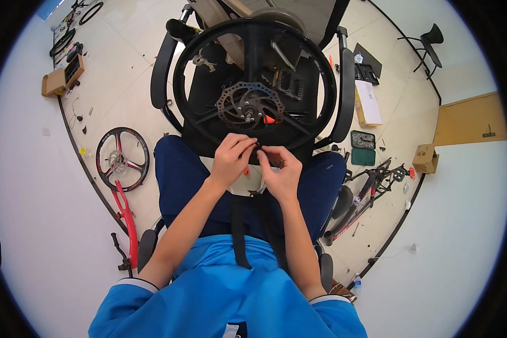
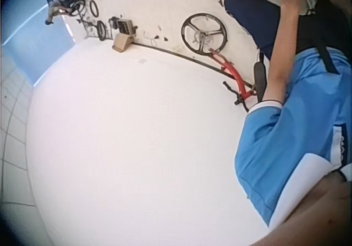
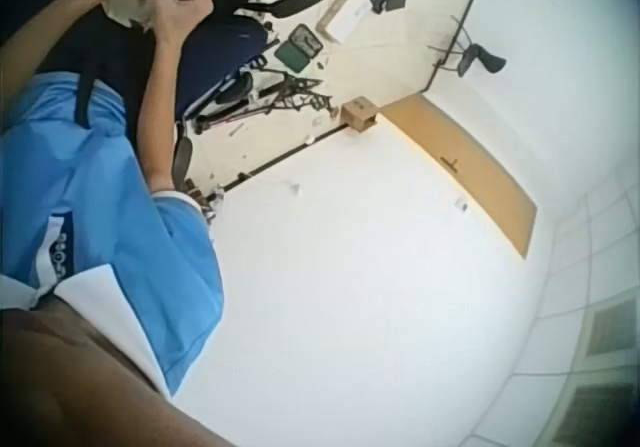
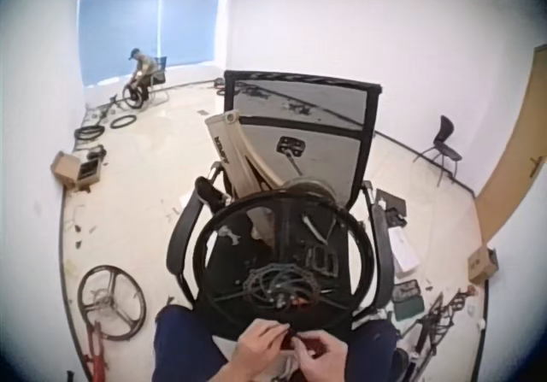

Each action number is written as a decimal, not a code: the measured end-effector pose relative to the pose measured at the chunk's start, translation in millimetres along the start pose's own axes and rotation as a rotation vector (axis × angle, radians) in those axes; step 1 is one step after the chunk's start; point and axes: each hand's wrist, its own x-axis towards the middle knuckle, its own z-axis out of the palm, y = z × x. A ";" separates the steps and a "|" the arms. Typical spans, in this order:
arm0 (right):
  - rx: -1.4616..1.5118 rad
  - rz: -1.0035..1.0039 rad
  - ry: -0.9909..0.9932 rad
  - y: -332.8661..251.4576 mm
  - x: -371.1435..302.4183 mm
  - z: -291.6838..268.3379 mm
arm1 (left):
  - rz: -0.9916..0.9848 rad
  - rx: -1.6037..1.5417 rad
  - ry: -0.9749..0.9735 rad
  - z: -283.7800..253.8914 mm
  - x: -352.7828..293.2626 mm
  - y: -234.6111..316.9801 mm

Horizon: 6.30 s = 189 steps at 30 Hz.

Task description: The person is assembling a bicycle disc brake rotor onto a wheel hub. They use an Allen key to tighten the mounting bolts, securing the rotor to the hub.

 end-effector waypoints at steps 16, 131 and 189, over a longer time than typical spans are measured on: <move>-0.181 -0.318 0.317 4.4 32.4 23.6 | -1.133 -1.077 -0.031 19.4 38.8 6.8; -0.226 -0.402 0.393 -8.0 25.4 35.9 | -1.315 -1.750 -0.112 34.8 28.9 -14.6; 0.116 -0.024 0.386 16.7 18.5 21.2 | -1.326 -1.002 0.263 12.5 -20.1 -47.6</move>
